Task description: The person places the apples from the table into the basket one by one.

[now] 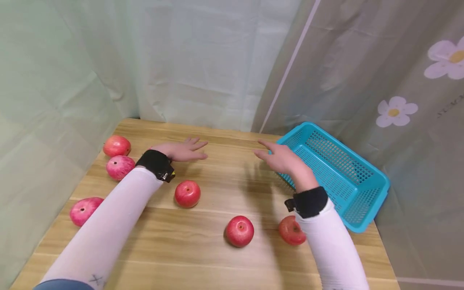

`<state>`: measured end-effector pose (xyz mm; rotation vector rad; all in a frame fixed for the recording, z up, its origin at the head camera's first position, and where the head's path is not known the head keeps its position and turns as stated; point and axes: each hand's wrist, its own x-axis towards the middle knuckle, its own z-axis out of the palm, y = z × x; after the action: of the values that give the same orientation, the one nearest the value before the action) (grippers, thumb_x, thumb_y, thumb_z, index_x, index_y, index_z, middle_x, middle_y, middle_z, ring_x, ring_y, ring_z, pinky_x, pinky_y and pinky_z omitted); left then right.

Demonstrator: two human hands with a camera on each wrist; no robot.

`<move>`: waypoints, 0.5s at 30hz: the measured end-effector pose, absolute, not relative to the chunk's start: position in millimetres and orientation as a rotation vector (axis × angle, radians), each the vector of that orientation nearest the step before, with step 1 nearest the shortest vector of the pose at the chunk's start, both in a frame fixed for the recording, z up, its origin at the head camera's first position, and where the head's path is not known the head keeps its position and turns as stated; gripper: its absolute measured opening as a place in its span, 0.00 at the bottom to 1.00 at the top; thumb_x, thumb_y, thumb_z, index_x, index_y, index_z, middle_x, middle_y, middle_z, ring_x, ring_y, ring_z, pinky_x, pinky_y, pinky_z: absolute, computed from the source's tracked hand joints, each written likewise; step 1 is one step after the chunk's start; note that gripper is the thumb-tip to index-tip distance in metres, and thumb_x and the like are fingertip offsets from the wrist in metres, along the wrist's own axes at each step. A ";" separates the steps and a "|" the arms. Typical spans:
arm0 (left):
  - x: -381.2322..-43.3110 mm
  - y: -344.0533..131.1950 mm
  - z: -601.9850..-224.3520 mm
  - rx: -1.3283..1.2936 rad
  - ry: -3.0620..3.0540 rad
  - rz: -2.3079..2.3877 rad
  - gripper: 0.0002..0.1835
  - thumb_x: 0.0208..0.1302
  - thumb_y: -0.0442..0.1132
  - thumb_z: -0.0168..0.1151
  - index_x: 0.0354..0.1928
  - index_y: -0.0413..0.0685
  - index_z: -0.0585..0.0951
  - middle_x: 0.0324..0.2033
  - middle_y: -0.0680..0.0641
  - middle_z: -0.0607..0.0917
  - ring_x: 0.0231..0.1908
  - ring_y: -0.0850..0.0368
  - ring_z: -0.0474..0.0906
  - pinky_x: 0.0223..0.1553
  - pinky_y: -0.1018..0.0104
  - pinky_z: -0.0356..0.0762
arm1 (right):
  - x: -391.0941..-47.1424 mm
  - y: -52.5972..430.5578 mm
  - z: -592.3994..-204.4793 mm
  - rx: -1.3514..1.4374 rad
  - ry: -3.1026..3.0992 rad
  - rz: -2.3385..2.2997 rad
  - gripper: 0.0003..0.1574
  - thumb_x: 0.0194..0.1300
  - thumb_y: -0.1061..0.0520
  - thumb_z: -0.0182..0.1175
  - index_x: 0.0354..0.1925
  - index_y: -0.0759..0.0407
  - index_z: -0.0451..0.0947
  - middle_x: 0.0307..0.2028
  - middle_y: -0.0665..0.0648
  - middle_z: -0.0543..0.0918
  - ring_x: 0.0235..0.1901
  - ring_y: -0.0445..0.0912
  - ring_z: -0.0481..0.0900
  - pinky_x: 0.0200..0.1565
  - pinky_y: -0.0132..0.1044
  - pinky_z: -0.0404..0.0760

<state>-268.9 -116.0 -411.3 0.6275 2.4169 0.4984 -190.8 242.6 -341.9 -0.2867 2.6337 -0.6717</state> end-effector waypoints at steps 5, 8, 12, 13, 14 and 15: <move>-255.1 -129.0 -400.9 0.701 2.424 0.604 0.42 0.81 0.62 0.49 0.86 0.48 0.55 0.84 0.37 0.52 0.83 0.39 0.43 0.81 0.42 0.44 | -160.0 304.2 -334.2 -0.171 2.729 -0.736 0.46 0.84 0.31 0.45 0.85 0.53 0.55 0.75 0.71 0.69 0.74 0.70 0.65 0.68 0.71 0.67; -249.3 -137.2 -398.8 0.717 2.438 0.667 0.40 0.81 0.58 0.51 0.85 0.47 0.58 0.83 0.39 0.57 0.83 0.40 0.48 0.80 0.43 0.47 | -144.4 343.3 -334.4 -0.041 2.805 -0.750 0.47 0.84 0.31 0.43 0.85 0.56 0.53 0.75 0.75 0.67 0.73 0.73 0.65 0.65 0.73 0.67; -241.3 -148.2 -397.8 0.742 2.472 0.719 0.39 0.82 0.55 0.54 0.84 0.46 0.59 0.82 0.39 0.60 0.82 0.40 0.52 0.80 0.43 0.50 | -121.9 395.8 -336.8 0.217 2.890 -0.700 0.50 0.84 0.30 0.39 0.86 0.60 0.46 0.76 0.81 0.60 0.72 0.80 0.59 0.61 0.79 0.63; -239.2 -149.8 -397.4 0.749 2.478 0.729 0.38 0.82 0.55 0.54 0.84 0.45 0.59 0.82 0.39 0.61 0.82 0.40 0.53 0.80 0.43 0.51 | -115.2 408.4 -337.9 0.286 2.895 -0.688 0.52 0.84 0.30 0.38 0.86 0.61 0.43 0.76 0.83 0.56 0.72 0.82 0.56 0.61 0.80 0.62; -236.7 -151.1 -396.7 0.761 2.485 0.738 0.38 0.82 0.54 0.54 0.84 0.45 0.60 0.81 0.38 0.61 0.81 0.39 0.54 0.80 0.43 0.51 | -108.3 420.3 -339.3 0.347 2.895 -0.680 0.52 0.84 0.31 0.38 0.86 0.62 0.40 0.76 0.84 0.53 0.72 0.84 0.53 0.60 0.82 0.60; -234.7 -151.8 -396.6 0.773 2.492 0.746 0.38 0.82 0.54 0.55 0.84 0.44 0.60 0.81 0.38 0.62 0.81 0.39 0.54 0.79 0.43 0.51 | -101.6 431.1 -341.6 0.406 2.892 -0.676 0.53 0.84 0.31 0.38 0.86 0.63 0.37 0.77 0.85 0.49 0.73 0.85 0.49 0.60 0.83 0.58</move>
<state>-234.7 -151.8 -396.6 0.7727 2.4923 0.7459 -101.6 431.1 -341.6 0.4063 2.8917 -0.6763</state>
